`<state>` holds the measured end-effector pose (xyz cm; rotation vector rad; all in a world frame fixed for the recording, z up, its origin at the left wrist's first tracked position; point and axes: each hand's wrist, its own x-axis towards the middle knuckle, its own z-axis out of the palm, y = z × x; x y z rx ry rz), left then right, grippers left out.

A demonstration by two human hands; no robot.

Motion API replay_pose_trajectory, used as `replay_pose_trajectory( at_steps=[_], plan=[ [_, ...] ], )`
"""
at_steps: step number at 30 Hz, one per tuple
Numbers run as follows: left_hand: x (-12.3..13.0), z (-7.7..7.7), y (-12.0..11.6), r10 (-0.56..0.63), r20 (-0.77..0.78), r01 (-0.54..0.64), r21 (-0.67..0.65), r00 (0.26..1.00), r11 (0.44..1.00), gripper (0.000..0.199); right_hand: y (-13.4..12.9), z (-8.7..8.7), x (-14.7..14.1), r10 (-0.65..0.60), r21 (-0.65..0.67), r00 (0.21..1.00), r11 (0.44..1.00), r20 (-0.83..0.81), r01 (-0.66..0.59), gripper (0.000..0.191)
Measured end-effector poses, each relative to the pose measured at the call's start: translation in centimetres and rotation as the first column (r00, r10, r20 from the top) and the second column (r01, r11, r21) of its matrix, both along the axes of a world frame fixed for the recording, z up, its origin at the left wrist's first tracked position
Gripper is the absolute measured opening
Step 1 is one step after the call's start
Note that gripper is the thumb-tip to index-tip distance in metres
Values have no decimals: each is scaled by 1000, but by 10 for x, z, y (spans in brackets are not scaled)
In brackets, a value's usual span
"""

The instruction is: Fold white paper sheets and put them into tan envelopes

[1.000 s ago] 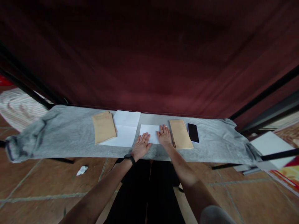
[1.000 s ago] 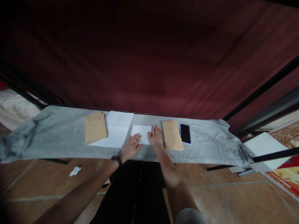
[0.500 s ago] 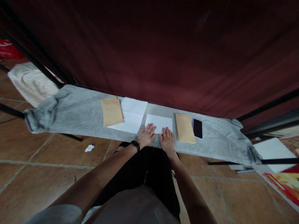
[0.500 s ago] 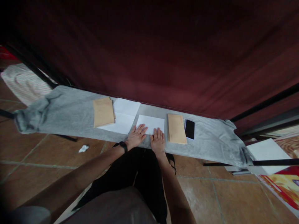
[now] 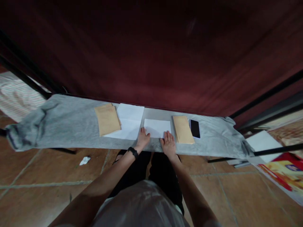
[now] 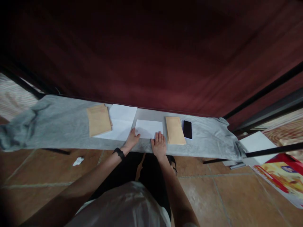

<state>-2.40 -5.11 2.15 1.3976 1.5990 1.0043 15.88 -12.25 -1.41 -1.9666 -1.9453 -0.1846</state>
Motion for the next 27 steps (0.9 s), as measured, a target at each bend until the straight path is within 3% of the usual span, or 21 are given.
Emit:
replay_pose_trajectory(
  at_steps=[4, 8, 14, 18, 21, 23, 24, 27],
  plan=[
    [2, 7, 11, 26, 117, -18, -70, 993, 997, 45, 0, 4, 0, -12, -15, 1000, 1000, -6, 12, 57],
    [-3, 8, 1, 64, 242, -15, -199, 968, 980, 26, -3, 12, -11, 18, -48, 998, 999, -63, -21, 54],
    [-8, 16, -54, 59, 417, 55, -256, 907, 965, 21, -15, 18, -43, 180, -9, 963, 983, -199, -185, 58],
    [-23, 11, -96, -72, 636, 301, -260, 769, 918, 33, -27, 15, -43, 230, 61, 896, 973, -380, -223, 59],
    [-46, 2, -106, -186, 493, 278, -119, 850, 953, 38, -39, 13, -31, 208, 100, 815, 978, -540, -183, 59],
    [-60, -2, -100, -145, 299, 143, 29, 943, 989, 45, -47, 14, -23, 190, 105, 774, 982, -604, -160, 54],
    [-63, -3, -94, -149, 217, 133, 89, 965, 987, 50, -50, 15, -19, 188, 106, 758, 982, -625, -156, 50],
    [-62, 1, -72, -276, -19, 273, 210, 961, 939, 52, -58, 18, -13, 184, 97, 715, 982, -674, -162, 34]
  ],
)
